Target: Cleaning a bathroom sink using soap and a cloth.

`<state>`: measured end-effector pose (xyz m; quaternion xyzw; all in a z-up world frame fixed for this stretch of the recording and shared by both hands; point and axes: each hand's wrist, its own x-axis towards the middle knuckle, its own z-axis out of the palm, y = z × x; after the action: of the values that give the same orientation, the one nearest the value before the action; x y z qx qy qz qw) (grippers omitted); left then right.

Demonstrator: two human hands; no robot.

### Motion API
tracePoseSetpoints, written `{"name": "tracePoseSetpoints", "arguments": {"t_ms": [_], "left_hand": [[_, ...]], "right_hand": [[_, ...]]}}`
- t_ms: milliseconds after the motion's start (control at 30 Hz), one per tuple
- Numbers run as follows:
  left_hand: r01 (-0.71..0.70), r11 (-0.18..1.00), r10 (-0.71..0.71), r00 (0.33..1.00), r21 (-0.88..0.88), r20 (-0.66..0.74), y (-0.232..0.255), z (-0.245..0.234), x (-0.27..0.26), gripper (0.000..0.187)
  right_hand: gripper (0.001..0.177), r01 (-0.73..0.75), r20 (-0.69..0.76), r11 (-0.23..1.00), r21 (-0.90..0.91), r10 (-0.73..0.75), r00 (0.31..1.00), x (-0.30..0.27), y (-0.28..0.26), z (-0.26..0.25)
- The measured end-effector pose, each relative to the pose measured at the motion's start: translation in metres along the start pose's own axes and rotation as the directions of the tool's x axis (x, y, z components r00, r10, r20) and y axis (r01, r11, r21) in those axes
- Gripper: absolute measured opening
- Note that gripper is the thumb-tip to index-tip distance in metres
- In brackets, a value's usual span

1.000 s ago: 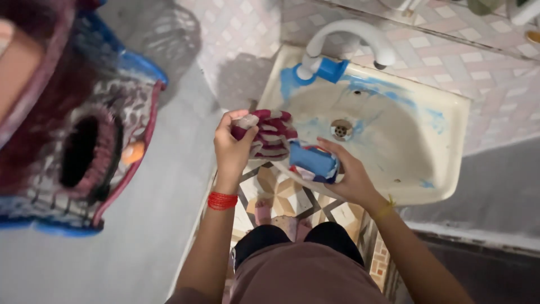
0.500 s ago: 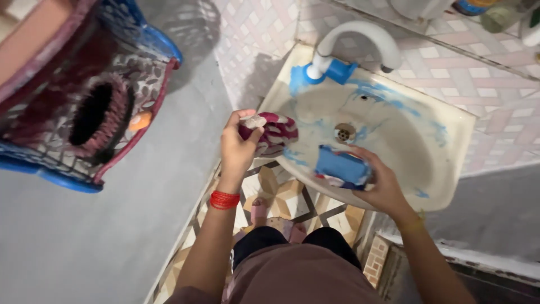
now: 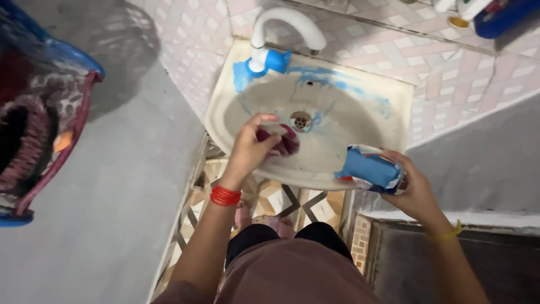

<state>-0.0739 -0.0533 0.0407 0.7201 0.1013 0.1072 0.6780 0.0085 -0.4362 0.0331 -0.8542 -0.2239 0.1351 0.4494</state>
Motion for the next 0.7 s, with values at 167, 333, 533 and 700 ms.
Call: {"name": "tracePoseSetpoints", "arguments": {"t_ms": [167, 333, 533, 700], "left_hand": [[-0.006, 1.0, 0.004, 0.996, 0.025, 0.091, 0.0, 0.039, -0.005, 0.037], [0.137, 0.982, -0.118, 0.982, -0.127, 0.151, -0.001, 0.062, -0.007, 0.037], [0.005, 0.996, -0.012, 0.997, 0.084, 0.082, 0.012, 0.075, -0.009, 0.037], [-0.01, 0.998, 0.004, 0.996, 0.065, 0.094, 0.002, 0.079, -0.005, 0.038]], "right_hand": [[0.093, 0.096, -0.023, 0.993, -0.063, -0.097, 0.995, -0.007, 0.008, -0.025], [0.094, 0.039, -0.134, 0.992, -0.118, -0.055, 0.989, -0.008, 0.029, -0.043], [0.089, 0.071, -0.187, 0.995, -0.064, -0.082, 0.979, -0.001, 0.027, -0.055], [0.092, 0.134, -0.128, 0.975, -0.176, -0.157, 0.979, 0.005, 0.008, -0.059]]}}
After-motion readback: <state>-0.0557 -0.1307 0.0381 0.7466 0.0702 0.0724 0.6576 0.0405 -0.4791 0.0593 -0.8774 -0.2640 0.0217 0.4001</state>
